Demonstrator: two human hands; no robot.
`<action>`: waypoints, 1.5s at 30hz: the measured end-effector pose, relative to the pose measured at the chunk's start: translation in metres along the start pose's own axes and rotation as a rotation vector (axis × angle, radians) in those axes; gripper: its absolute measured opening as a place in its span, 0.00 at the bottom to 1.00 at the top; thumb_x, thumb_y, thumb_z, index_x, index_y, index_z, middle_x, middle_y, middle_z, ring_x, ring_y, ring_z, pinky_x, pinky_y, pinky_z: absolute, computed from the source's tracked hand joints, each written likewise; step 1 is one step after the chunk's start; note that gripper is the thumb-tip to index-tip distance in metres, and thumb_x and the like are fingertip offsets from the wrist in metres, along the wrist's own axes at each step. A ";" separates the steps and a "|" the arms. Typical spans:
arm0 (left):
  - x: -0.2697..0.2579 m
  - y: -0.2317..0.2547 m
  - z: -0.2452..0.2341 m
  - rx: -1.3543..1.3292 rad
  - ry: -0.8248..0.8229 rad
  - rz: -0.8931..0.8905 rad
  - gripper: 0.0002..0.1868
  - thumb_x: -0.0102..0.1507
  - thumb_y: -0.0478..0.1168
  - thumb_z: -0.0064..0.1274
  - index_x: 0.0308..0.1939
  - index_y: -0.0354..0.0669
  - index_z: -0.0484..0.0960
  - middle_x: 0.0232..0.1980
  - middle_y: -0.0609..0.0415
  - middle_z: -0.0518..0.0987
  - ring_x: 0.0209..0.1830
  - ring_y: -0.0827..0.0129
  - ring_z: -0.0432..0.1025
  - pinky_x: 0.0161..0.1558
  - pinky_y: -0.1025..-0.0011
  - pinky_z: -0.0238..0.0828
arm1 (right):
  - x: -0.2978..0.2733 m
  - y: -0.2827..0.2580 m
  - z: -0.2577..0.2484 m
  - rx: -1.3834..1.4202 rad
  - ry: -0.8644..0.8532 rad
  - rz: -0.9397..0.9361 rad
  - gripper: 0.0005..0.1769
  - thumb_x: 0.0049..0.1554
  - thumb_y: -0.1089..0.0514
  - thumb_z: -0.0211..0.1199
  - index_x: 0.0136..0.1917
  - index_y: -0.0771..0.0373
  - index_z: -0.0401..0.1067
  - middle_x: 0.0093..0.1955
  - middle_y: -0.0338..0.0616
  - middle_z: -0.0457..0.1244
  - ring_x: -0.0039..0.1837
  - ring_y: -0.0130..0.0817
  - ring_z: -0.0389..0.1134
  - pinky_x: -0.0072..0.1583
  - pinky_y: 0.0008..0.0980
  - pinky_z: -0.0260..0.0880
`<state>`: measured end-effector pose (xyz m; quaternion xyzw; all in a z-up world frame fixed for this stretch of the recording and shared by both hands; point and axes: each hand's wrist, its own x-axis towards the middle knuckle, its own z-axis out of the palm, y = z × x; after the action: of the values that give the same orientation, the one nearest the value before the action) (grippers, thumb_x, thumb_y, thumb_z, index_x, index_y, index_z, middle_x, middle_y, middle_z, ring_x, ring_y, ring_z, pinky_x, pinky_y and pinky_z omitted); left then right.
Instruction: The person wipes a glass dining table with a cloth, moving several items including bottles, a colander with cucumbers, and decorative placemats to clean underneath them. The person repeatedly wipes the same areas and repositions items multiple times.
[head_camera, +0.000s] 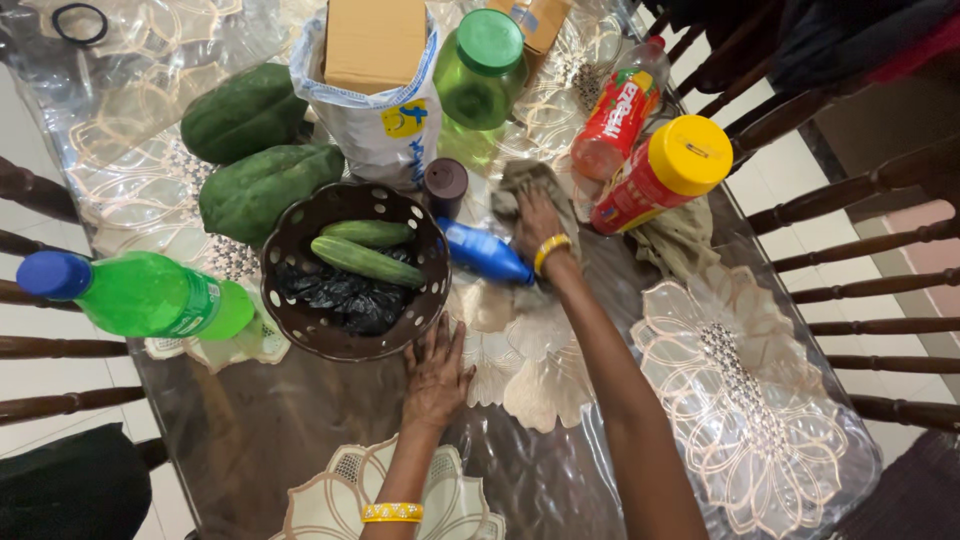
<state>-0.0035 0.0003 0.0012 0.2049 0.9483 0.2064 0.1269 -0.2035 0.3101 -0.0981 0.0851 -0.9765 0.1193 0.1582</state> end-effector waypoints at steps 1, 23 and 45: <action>0.003 0.000 0.000 -0.012 -0.002 -0.006 0.43 0.61 0.54 0.53 0.77 0.51 0.55 0.83 0.48 0.46 0.83 0.55 0.36 0.74 0.42 0.33 | 0.014 0.004 0.004 -0.008 -0.029 0.034 0.33 0.52 0.63 0.55 0.72 0.71 0.63 0.75 0.71 0.55 0.77 0.66 0.54 0.79 0.53 0.51; -0.005 -0.010 0.016 0.061 0.227 0.118 0.35 0.65 0.49 0.51 0.76 0.49 0.64 0.83 0.48 0.54 0.85 0.58 0.42 0.79 0.47 0.35 | -0.395 0.009 -0.174 -0.552 -0.248 0.448 0.25 0.59 0.53 0.53 0.66 0.67 0.63 0.78 0.62 0.54 0.80 0.61 0.52 0.81 0.55 0.45; -0.004 -0.007 0.017 0.081 0.183 0.068 0.38 0.64 0.52 0.50 0.76 0.47 0.62 0.84 0.49 0.50 0.85 0.59 0.39 0.77 0.46 0.32 | -0.233 -0.146 -0.164 0.154 0.045 0.142 0.38 0.61 0.49 0.63 0.77 0.70 0.57 0.80 0.70 0.51 0.78 0.65 0.57 0.76 0.53 0.59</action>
<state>0.0035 -0.0019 -0.0165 0.2224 0.9560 0.1897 0.0243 0.0919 0.2431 0.0061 0.0251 -0.9643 0.2066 0.1640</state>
